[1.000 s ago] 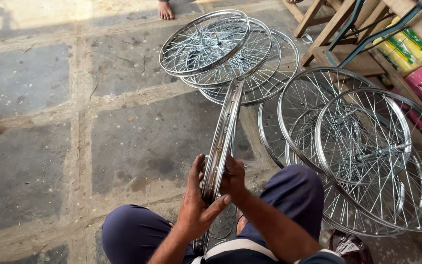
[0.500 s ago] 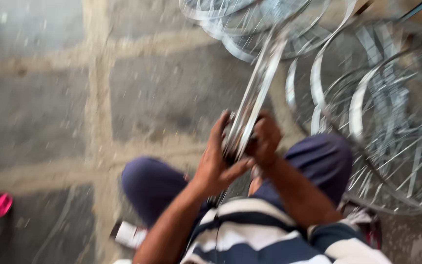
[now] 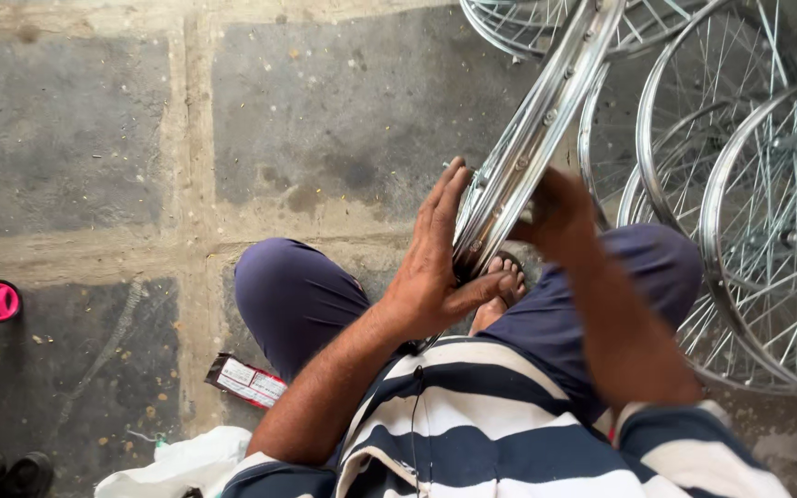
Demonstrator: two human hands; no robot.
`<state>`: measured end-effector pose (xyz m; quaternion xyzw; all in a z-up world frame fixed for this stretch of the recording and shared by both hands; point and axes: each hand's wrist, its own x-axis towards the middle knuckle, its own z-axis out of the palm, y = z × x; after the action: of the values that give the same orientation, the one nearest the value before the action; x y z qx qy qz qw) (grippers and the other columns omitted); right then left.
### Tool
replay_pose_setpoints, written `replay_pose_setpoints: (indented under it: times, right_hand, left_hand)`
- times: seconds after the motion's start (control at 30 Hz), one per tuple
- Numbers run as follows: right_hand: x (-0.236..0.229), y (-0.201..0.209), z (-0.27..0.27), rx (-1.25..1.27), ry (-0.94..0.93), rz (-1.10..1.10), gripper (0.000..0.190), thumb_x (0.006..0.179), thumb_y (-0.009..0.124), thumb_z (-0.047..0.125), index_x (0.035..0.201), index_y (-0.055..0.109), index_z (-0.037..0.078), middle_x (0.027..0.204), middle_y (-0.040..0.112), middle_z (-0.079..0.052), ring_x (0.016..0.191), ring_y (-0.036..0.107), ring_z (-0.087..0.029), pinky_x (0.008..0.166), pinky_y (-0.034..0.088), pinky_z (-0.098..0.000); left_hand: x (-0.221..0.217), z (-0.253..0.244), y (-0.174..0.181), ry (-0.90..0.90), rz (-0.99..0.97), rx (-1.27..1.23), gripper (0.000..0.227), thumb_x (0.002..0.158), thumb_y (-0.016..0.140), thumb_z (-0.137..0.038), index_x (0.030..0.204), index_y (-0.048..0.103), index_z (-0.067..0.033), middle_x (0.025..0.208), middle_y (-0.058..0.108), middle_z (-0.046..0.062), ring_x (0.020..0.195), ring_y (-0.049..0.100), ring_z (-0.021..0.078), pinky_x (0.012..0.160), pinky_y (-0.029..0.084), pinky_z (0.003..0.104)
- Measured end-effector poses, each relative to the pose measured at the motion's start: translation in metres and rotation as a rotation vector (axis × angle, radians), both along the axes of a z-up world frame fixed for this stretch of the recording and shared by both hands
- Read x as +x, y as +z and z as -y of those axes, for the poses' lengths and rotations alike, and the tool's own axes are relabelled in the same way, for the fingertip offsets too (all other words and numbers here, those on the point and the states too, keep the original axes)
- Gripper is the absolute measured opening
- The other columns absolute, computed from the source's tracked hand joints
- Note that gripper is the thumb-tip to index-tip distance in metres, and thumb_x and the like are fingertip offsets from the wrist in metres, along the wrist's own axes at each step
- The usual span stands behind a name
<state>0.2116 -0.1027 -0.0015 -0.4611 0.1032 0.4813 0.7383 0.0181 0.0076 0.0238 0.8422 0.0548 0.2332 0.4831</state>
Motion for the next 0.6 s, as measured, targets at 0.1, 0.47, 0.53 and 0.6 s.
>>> replay_pose_setpoints:
  times: [0.1, 0.47, 0.53, 0.6]
  right_hand:
    - [-0.019, 0.009, -0.001, 0.074, -0.179, 1.872, 0.032, 0.093, 0.083, 0.012, 0.116, 0.063, 0.004, 0.102, 0.069, -0.01, 0.084, 0.072, -0.022, 0.078, 0.058, -0.03]
    - [-0.033, -0.031, -0.019, 0.181, -0.092, 1.78, 0.035, 0.093, 0.074, 0.011, 0.125, 0.069, -0.001, 0.121, 0.073, -0.019, 0.104, 0.077, -0.024, 0.09, 0.066, -0.0374]
    - [-0.023, -0.031, -0.025, 0.381, 0.126, 1.504, 0.037, 0.093, 0.076, 0.008, 0.127, 0.067, -0.002, 0.129, 0.07, -0.019, 0.113, 0.073, -0.024, 0.097, 0.063, -0.0382]
    - [-0.003, -0.024, -0.01, 0.627, 0.506, 1.065, 0.042, 0.093, 0.082, 0.005, 0.131, 0.064, -0.002, 0.139, 0.065, -0.017, 0.128, 0.065, -0.025, 0.11, 0.057, -0.04]
  left_hand:
    - [-0.002, 0.002, 0.0, -0.003, 0.002, -0.02, 0.121, 0.087, 0.083, -0.047, 0.168, 0.002, -0.0076, 0.174, 0.009, 0.028, 0.164, 0.018, 0.0467, 0.134, 0.026, 0.059]
    - [-0.006, 0.004, -0.004, -0.011, 0.002, -0.035, 0.116, 0.088, 0.082, -0.031, 0.167, 0.0, -0.0082, 0.173, 0.004, 0.032, 0.164, 0.008, 0.0492, 0.133, 0.022, 0.062]
    - [-0.005, -0.004, -0.004, 0.002, 0.049, 0.009, 0.115, 0.092, 0.082, -0.031, 0.167, -0.002, -0.0083, 0.174, 0.007, 0.031, 0.165, 0.009, 0.048, 0.134, 0.021, 0.063]
    - [-0.008, -0.002, -0.005, -0.003, 0.057, -0.008, 0.114, 0.093, 0.081, -0.031, 0.168, -0.001, -0.0082, 0.174, 0.012, 0.029, 0.166, 0.011, 0.0469, 0.136, 0.021, 0.063]
